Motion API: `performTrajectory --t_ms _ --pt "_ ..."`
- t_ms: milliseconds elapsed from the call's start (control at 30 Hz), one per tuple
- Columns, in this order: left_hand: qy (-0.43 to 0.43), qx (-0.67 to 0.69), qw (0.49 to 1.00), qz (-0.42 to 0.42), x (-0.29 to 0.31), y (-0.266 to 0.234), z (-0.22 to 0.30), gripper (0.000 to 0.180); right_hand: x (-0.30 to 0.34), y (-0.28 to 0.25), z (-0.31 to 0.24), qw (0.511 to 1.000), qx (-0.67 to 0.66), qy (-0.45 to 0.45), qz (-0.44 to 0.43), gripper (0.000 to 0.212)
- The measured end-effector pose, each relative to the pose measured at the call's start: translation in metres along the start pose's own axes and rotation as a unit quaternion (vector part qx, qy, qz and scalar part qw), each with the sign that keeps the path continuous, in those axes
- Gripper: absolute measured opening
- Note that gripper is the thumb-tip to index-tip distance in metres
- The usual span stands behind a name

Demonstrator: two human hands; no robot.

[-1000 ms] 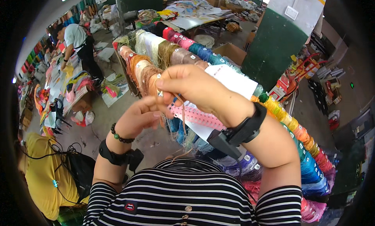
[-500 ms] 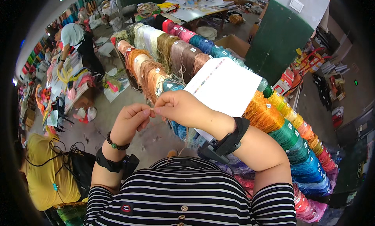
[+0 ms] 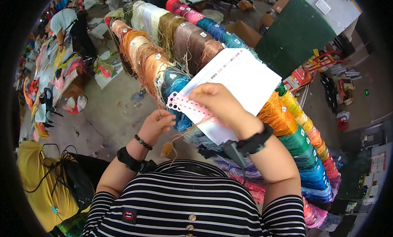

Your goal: The person holds a paper list and a pink plastic thread organizer while walking through a workshop to a rack of thread bundles. They pull individual strands from the bundles and loop them through the holes of the organizer while referencing the list.

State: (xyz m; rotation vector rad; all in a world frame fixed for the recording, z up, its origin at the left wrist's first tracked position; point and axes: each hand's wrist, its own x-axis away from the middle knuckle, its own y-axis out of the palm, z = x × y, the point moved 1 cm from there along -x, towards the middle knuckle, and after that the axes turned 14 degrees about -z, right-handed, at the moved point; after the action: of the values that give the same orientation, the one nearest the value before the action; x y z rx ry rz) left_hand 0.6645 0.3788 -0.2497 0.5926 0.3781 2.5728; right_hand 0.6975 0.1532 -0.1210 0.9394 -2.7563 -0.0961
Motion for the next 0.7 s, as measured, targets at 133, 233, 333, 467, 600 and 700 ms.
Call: performTrajectory --t_ms 133,233,333,467,600,700 --pt "0.088 0.131 0.987 0.026 -0.02 0.009 -0.003 0.021 -0.037 0.012 0.041 0.939 0.34 0.01 0.047 0.023" --pt "0.121 0.177 0.976 0.047 -0.026 0.012 -0.002 0.025 -0.054 0.016 0.048 0.906 0.409 0.098 0.046 0.024" --pt "0.147 0.195 0.969 0.041 -0.028 0.01 -0.007 0.03 -0.064 0.021 0.046 0.909 0.395 0.131 0.028 0.029" --pt "0.171 0.202 0.963 0.038 -0.031 0.008 -0.01 0.034 -0.071 0.025 0.041 0.887 0.425 0.177 0.026 0.029" --pt "0.18 0.245 0.953 0.006 -0.034 0.005 -0.015 0.039 -0.077 0.029 0.035 0.884 0.419 0.209 0.02 0.029" --pt "0.184 0.267 0.946 -0.007 -0.034 0.006 -0.016 0.041 -0.081 0.031 0.038 0.866 0.461 0.193 0.025 0.029"
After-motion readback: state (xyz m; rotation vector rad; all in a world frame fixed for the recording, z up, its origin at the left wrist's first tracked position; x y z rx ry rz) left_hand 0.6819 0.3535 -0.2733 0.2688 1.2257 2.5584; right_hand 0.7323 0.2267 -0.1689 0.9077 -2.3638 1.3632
